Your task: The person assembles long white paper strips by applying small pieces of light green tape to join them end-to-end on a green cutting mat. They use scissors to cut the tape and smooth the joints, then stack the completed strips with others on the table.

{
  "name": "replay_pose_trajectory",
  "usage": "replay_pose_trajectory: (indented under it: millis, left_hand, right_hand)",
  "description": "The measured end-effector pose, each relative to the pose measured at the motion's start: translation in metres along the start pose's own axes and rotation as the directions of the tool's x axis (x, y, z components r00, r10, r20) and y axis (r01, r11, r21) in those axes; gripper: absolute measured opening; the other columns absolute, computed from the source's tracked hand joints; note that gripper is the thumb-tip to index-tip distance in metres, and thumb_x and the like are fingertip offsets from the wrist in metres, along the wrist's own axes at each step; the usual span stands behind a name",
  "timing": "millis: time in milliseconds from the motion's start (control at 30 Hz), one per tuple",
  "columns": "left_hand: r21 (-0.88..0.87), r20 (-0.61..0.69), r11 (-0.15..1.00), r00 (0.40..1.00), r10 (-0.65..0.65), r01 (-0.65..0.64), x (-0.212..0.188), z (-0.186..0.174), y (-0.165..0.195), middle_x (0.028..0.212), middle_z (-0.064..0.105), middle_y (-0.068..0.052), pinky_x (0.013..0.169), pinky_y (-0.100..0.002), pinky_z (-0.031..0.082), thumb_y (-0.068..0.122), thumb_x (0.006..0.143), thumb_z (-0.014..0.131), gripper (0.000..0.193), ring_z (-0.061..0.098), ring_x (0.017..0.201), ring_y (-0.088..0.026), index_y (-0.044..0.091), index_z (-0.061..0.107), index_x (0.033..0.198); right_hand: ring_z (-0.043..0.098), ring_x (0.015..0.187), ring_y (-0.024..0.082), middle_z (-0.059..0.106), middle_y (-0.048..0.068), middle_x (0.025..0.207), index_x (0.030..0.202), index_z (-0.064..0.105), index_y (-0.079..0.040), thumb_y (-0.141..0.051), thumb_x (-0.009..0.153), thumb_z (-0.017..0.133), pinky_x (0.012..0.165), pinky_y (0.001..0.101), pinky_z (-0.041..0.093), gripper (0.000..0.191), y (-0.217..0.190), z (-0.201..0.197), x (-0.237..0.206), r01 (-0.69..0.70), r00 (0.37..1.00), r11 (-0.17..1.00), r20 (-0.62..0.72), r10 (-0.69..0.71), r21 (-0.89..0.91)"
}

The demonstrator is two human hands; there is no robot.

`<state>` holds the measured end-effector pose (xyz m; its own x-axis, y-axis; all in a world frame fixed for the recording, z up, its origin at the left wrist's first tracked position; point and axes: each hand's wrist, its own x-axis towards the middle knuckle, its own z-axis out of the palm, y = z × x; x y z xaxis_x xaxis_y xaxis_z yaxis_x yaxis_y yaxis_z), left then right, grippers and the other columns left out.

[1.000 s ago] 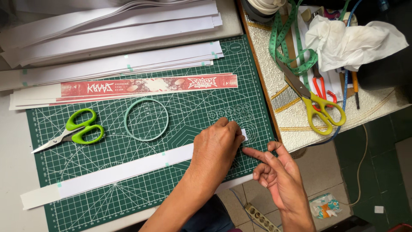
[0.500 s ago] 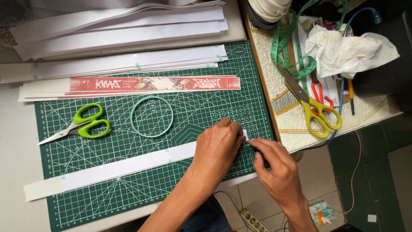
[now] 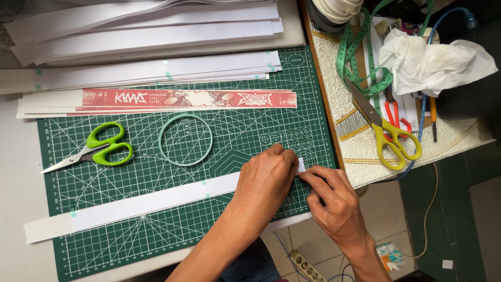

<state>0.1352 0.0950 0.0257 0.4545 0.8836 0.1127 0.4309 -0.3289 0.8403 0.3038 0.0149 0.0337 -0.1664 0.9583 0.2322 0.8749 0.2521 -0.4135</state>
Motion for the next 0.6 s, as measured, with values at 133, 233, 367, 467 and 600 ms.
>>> replay_pose_trajectory:
  millis: [133,233,367,467,600]
  left_hand:
    - [0.010,0.014,1.000,1.000,-0.013,0.013,-0.0001,-0.0008,0.0006,0.084,0.066,-0.016,0.063,-0.046,0.056,0.010,0.095,0.064,0.014,0.069,0.075,-0.036,-0.001,0.068,0.086]
    - [0.012,0.024,1.000,0.999,-0.021,0.021,0.0002,-0.0018,0.0015,0.084,0.066,-0.015,0.062,-0.045,0.056,0.009,0.094,0.064,0.013,0.070,0.074,-0.035,-0.001,0.068,0.087]
    - [0.016,0.026,1.000,1.000,-0.012,0.012,0.0010,-0.0033,0.0028,0.084,0.066,-0.015,0.062,-0.045,0.056,0.008,0.093,0.064,0.012,0.070,0.074,-0.034,-0.001,0.068,0.087]
    - [0.003,0.077,0.997,0.994,-0.071,0.071,0.0015,-0.0040,0.0039,0.084,0.066,-0.015,0.060,-0.043,0.057,0.010,0.096,0.063,0.014,0.070,0.072,-0.032,-0.001,0.069,0.089]
    - [-0.005,0.035,0.999,0.999,-0.032,0.032,0.0008,-0.0042,0.0036,0.083,0.066,-0.014,0.061,-0.043,0.056,0.009,0.094,0.064,0.013,0.070,0.073,-0.031,-0.001,0.069,0.089]
  right_hand:
    - [0.066,0.099,0.028,0.068,0.012,0.111,0.111,0.073,0.001,0.007,0.079,0.063,0.085,0.0383,0.057,0.034,0.0002,0.0006,-0.0002,-0.011,1.000,1.000,0.008,0.011,-0.002]
    - [0.066,0.099,0.027,0.068,0.011,0.111,0.110,0.073,0.001,0.007,0.079,0.063,0.084,0.0377,0.057,0.033,0.0017,0.0013,-0.0001,-0.017,1.000,1.000,0.010,0.017,0.006]
    - [0.065,0.097,0.027,0.067,0.011,0.109,0.109,0.074,0.001,0.007,0.079,0.063,0.083,0.0374,0.057,0.033,0.0030,0.0037,-0.0008,-0.034,0.999,0.999,0.013,0.034,0.011]
    - [0.066,0.097,0.026,0.067,0.011,0.110,0.109,0.073,0.001,0.007,0.080,0.062,0.082,0.0360,0.058,0.031,0.0028,0.0053,-0.0002,-0.043,0.999,0.999,0.003,0.043,0.026]
    - [0.066,0.094,0.026,0.067,0.012,0.109,0.109,0.073,0.001,0.007,0.079,0.063,0.080,0.0367,0.057,0.032,0.0002,0.0038,0.0013,-0.048,0.999,0.999,-0.005,0.048,0.018]
